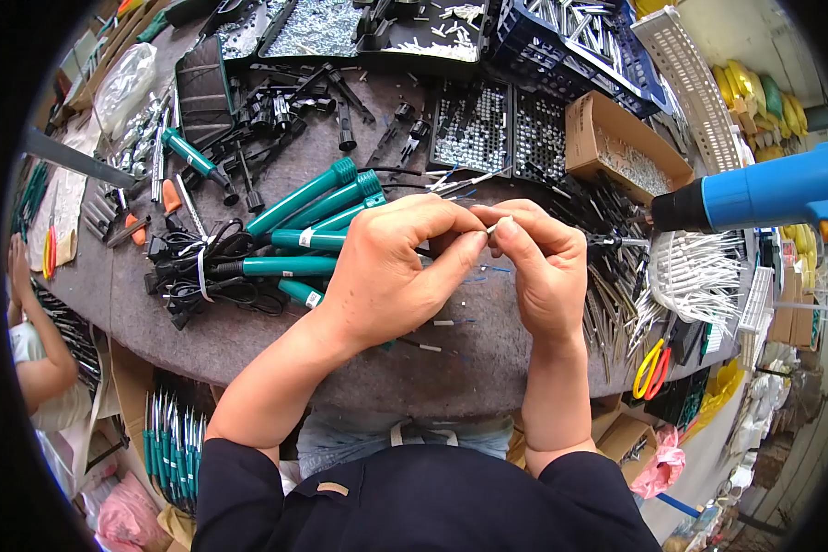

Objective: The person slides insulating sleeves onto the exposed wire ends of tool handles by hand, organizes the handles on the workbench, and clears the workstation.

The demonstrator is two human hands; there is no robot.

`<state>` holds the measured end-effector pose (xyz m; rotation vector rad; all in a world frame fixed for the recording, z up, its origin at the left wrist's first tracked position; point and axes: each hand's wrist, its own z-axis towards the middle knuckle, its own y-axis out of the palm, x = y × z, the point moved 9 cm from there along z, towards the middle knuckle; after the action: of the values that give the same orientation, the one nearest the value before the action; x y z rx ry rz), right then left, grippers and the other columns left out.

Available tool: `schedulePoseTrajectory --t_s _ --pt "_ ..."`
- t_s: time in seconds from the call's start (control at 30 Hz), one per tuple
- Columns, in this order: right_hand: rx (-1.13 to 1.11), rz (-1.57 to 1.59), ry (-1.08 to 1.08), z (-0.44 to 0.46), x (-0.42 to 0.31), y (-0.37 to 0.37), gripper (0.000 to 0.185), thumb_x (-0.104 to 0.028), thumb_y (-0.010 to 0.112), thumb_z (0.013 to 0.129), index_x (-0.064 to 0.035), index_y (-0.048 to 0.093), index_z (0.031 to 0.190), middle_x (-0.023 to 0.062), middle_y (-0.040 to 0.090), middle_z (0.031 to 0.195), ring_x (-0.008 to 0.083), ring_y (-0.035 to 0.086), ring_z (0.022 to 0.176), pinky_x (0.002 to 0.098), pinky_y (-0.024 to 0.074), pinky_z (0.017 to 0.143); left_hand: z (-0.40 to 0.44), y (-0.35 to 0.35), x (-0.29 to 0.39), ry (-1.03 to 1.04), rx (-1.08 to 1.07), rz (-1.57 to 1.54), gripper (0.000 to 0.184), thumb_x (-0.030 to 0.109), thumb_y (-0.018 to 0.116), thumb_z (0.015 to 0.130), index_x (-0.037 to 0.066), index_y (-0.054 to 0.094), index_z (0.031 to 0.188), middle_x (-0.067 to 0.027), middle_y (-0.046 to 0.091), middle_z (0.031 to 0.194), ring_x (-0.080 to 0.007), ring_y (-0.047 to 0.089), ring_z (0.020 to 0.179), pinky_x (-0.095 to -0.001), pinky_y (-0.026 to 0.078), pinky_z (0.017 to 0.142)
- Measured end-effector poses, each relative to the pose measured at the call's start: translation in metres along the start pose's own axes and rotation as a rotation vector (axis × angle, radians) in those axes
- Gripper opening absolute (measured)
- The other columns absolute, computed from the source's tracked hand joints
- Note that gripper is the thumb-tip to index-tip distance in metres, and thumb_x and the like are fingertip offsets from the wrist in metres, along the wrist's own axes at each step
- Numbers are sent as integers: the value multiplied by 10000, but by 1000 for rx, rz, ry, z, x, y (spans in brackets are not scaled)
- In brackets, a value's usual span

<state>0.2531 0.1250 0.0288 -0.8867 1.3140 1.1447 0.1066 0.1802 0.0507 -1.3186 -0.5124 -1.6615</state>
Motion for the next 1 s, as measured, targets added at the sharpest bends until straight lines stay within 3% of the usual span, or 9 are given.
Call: schedulePoseTrajectory --t_s 0.03,0.13,0.27,0.57,0.7,0.83,0.87,0.9,1.0 --pt "9 8 4 0 0 -1 147 -37 740 964 30 800 1080 87 742 1024 122 663 950 258 520 854 0 0 -1 -3 -8 -8 112 36 746 899 -12 759 999 -96 729 861 -172 677 786 -315 522 727" --pt "14 31 25 2 5 -5 157 -37 765 948 29 800 1086 87 745 1025 124 668 958 257 526 861 3 1 -3 -57 -175 -6 156 59 759 872 11 758 1020 -106 753 920 -224 704 831 -356 534 772" --pt "-6 95 76 3 11 -6 157 -31 769 939 26 802 1082 82 747 1011 119 663 947 254 523 848 5 -5 -7 -32 -256 283 193 67 777 798 51 763 990 -110 779 932 -307 726 889 -407 536 785" --pt "61 -58 41 -2 10 -1 144 -13 793 893 19 818 1031 89 745 1008 122 659 943 255 525 831 4 -12 -9 -57 -73 329 142 104 823 783 60 790 914 -114 769 851 -296 682 769 -397 519 726" --pt "58 85 57 -2 24 9 154 -19 816 895 17 811 1045 93 745 998 129 664 964 260 549 834 5 -14 -12 -109 -90 313 145 90 806 800 32 783 931 -128 767 856 -266 714 779 -365 533 737" --pt "52 85 83 -1 23 7 399 -12 838 882 33 722 1261 66 712 1102 89 637 924 240 554 827 7 -26 -12 -201 -14 223 136 59 797 844 -13 774 958 -122 779 893 -186 735 825 -320 550 774" --pt "74 107 71 -1 20 5 504 -4 842 875 45 664 1344 57 687 1146 74 620 927 233 548 839 8 -33 -11 -137 87 191 176 123 833 829 5 780 948 -101 785 878 -176 743 782 -310 553 721" --pt "110 76 56 0 16 1 477 -12 827 895 49 662 1339 55 683 1136 75 617 957 230 542 861 10 -42 -9 -69 189 158 223 188 870 814 22 787 938 -80 791 864 -167 750 738 -299 556 668" --pt "149 29 32 3 13 -4 418 -35 795 935 44 662 1324 57 682 1124 82 617 968 227 536 876 12 -43 -15 -114 146 221 373 173 880 822 4 752 1128 -99 793 899 -147 732 758 -291 561 701"
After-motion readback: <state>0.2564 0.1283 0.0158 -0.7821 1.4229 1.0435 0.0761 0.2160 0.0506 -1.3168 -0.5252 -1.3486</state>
